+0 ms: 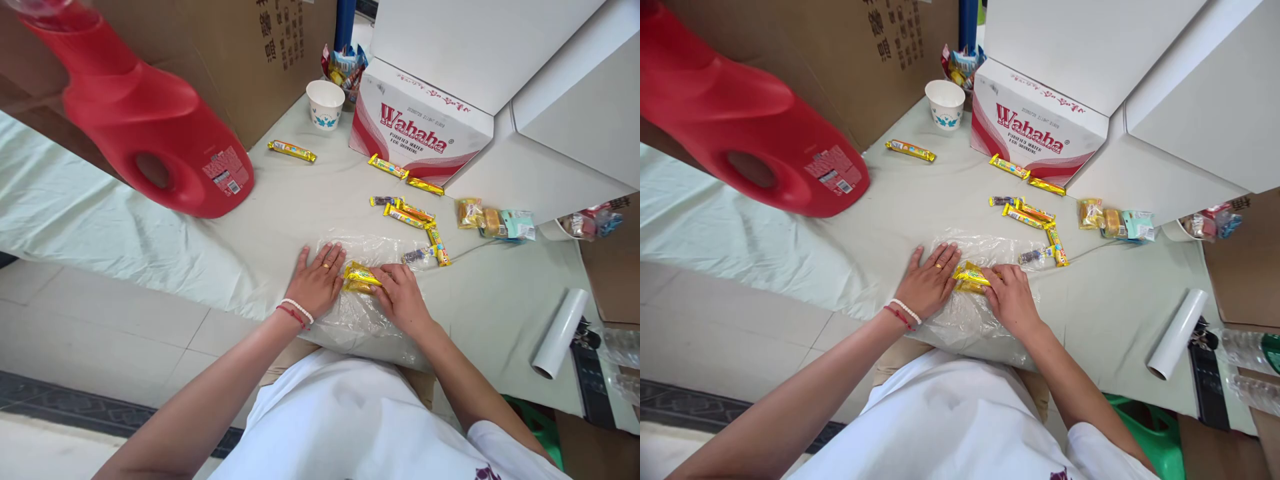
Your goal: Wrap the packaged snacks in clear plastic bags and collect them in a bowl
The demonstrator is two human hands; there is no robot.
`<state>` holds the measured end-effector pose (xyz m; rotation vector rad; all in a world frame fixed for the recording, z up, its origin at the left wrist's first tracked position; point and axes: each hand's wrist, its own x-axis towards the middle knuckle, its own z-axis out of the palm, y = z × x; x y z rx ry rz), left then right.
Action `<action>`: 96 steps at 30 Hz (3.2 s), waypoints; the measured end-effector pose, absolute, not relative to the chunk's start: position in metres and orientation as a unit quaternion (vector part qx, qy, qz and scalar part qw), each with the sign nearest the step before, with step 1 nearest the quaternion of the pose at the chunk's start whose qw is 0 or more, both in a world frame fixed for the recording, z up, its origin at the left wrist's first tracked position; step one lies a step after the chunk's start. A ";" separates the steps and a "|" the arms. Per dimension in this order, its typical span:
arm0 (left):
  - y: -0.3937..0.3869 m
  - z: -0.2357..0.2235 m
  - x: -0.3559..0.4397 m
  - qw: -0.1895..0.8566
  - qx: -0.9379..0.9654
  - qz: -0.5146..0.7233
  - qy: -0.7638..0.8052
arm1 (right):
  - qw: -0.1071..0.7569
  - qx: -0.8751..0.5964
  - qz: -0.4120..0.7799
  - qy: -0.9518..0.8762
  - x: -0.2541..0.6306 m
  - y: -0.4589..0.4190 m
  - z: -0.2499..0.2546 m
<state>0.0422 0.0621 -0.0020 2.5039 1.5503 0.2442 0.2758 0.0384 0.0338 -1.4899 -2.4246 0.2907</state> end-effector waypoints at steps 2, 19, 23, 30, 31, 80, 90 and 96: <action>0.062 -0.001 0.043 0.093 0.842 0.081 0.525 | 0.128 -0.516 0.099 -0.841 0.279 0.038 0.036; 0.061 -0.002 0.043 0.091 0.842 0.091 0.525 | 0.033 -0.497 0.049 -0.866 0.262 0.043 0.044; 0.062 -0.003 0.042 0.091 0.841 0.088 0.526 | 0.026 -0.491 0.044 -0.869 0.266 0.044 0.043; 0.061 -0.005 0.043 0.093 0.840 0.098 0.526 | 0.104 -0.484 0.035 -0.868 0.275 0.037 0.060; 0.061 -0.005 0.043 0.094 0.840 0.096 0.526 | 0.117 -0.483 0.038 -0.867 0.277 0.036 0.065; 0.064 -0.003 0.015 0.113 0.813 0.168 0.546 | 0.176 -0.461 0.085 -0.866 0.270 0.039 0.038; 0.041 0.001 -0.012 0.037 0.737 0.416 0.531 | 0.119 -0.484 0.070 -0.864 0.264 0.032 0.038; 0.004 0.019 -0.011 0.065 0.746 0.462 0.476 | 0.161 -0.469 0.086 -0.864 0.272 0.035 0.048</action>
